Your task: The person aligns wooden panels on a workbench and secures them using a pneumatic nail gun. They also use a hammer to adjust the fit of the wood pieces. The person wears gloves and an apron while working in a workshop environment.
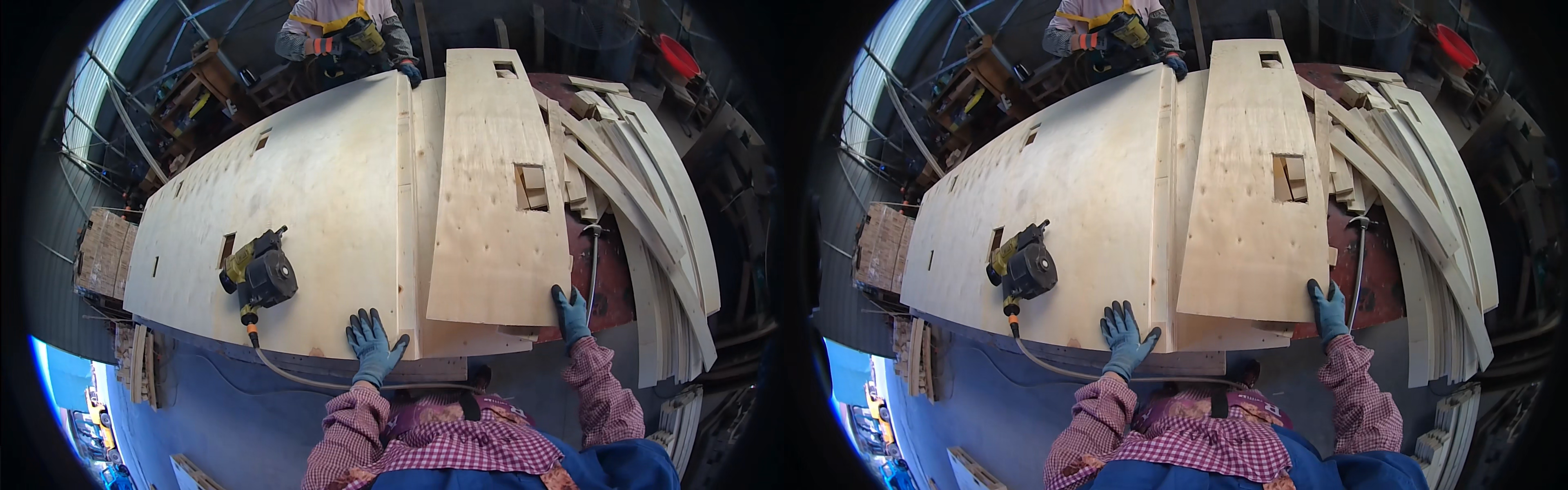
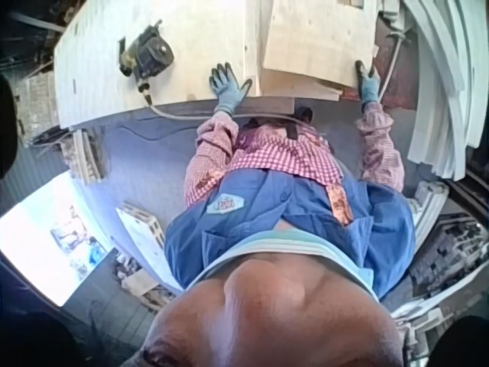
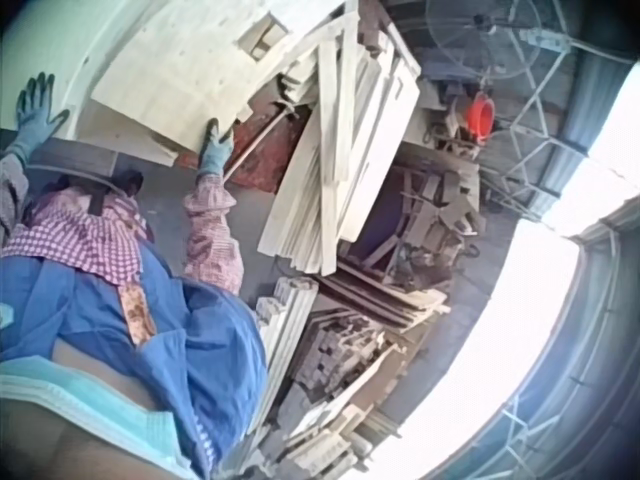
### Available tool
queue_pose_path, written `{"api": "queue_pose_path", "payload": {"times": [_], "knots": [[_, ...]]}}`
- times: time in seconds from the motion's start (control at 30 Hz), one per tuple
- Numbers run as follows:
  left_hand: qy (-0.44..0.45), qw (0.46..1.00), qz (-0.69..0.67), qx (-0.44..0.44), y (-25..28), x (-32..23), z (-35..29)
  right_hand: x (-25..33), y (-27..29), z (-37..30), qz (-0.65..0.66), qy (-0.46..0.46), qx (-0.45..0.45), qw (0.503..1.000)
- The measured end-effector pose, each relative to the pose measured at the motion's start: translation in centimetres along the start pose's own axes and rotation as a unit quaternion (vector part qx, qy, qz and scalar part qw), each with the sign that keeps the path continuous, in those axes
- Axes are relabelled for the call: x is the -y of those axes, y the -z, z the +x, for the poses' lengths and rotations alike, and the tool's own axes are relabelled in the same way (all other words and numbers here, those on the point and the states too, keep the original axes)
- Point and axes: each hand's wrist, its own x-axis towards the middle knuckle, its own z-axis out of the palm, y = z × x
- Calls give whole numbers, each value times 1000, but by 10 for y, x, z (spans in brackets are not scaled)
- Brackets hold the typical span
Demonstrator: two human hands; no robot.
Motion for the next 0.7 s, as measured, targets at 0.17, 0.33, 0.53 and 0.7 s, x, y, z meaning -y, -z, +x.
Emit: {"api": "queue_pose_path", "payload": {"times": [0.17,0.33,0.53,0.7], "knots": [[-3,1000,-4,4,2,1,1,0,22,13,-15,5,2,1000],[8,1000,5,28,7,0,-1,12,26,13,-21,-2,9,1000],[2,1000,14,15,4,0,0,11,28,15,-24,-4,11,1000],[4,1000,16,16,3,1,1,10,28,16,-34,-5,8,999]]}}
